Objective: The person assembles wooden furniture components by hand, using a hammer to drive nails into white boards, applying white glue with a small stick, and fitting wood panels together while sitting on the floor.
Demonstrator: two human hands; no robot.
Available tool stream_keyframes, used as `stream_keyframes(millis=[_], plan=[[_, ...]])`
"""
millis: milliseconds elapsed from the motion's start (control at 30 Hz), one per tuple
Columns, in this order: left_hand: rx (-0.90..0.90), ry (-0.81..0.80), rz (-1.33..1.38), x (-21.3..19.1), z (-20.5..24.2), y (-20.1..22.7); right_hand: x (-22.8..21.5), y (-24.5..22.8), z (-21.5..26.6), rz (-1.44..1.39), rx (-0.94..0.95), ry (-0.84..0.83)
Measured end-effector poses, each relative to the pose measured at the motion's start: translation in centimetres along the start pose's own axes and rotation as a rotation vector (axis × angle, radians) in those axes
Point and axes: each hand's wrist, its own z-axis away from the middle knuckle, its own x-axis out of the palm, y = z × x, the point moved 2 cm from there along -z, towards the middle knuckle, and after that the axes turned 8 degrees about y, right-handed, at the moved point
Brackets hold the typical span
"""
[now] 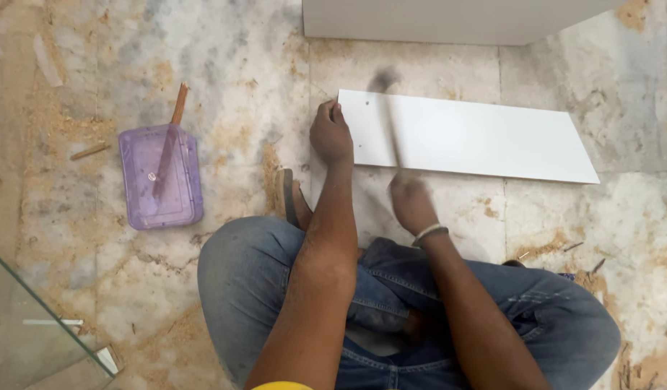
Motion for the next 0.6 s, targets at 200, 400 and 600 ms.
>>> stream_keyframes(millis=[200, 400, 600], plan=[[-0.059, -0.006, -0.059, 0.4, 0.1, -0.5, -6.3, -5.7, 2.0, -0.333, 0.039, -0.006], [-0.076, -0.024, -0.066, 0.5, 0.0, -0.4, -5.6, -2.2, 0.6, -0.533, -0.351, 0.349], [-0.025, 0.013, -0.032, 0.3, -0.4, 0.0, -2.7, -1.1, 0.4, -0.398, 0.419, -0.102]])
